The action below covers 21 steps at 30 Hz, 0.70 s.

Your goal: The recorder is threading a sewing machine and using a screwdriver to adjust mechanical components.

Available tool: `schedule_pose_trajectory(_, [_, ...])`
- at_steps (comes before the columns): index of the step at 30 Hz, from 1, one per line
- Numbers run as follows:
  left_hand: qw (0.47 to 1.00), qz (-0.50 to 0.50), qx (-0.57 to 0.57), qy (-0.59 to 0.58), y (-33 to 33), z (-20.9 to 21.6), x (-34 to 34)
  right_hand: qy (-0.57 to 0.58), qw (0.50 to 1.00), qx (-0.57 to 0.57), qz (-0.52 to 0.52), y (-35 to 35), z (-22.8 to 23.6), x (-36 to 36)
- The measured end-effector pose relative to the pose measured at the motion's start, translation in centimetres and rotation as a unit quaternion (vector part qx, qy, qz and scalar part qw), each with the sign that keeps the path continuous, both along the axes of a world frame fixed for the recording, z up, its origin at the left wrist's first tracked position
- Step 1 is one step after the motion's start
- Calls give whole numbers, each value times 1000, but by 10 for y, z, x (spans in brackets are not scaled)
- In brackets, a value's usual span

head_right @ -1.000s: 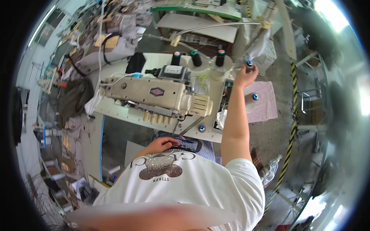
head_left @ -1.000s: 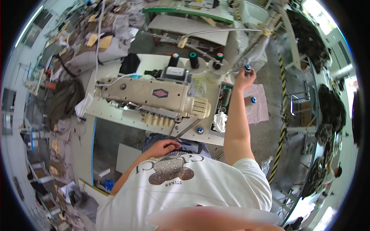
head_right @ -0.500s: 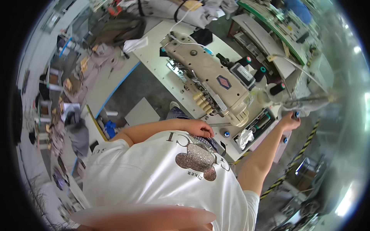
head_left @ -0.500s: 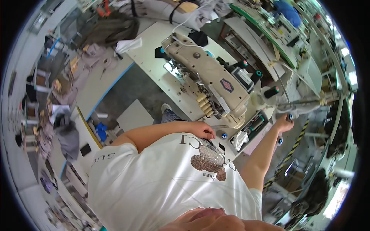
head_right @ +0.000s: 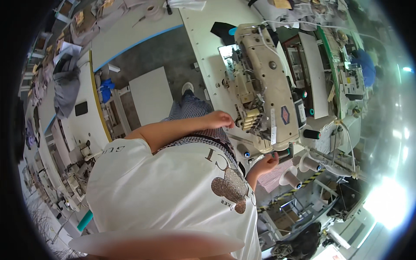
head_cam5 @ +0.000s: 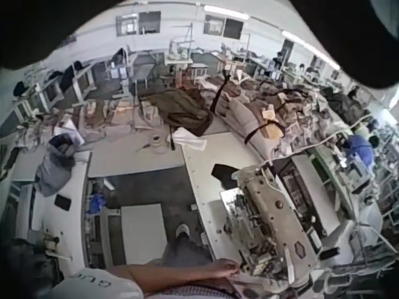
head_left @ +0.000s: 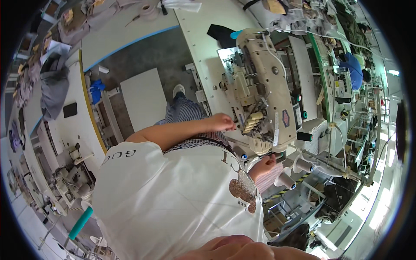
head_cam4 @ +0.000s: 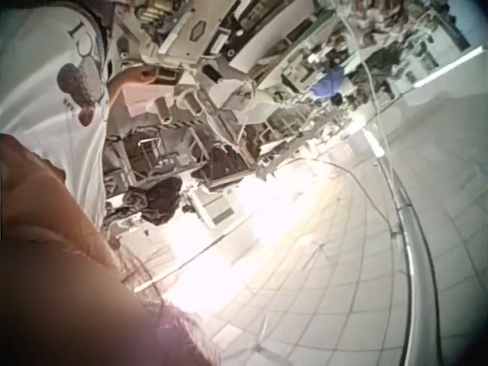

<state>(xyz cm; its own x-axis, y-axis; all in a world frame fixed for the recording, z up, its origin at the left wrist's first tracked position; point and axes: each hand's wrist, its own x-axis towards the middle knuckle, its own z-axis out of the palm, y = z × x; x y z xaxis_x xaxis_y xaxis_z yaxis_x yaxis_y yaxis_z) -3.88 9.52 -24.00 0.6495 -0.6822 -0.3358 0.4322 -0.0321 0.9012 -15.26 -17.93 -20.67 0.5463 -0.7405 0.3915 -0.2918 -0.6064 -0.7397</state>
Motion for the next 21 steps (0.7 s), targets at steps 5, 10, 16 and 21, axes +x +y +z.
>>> schedule_pose_trajectory(5, [971,239,-14,27,25,-23,19,118,981,123,93,33,-11,-43])
schedule_pose_trajectory(10, [923,379,-64,25,35,-23,51,169,958,166,159,44,-8,-55])
schedule_pose_trajectory(16, [907,401,-123,29,47,-11,74,221,954,61,190,55,3,-60])
schedule_pose_trajectory(21, [902,414,-118,34,49,0,80,270,934,29,233,66,6,-64])
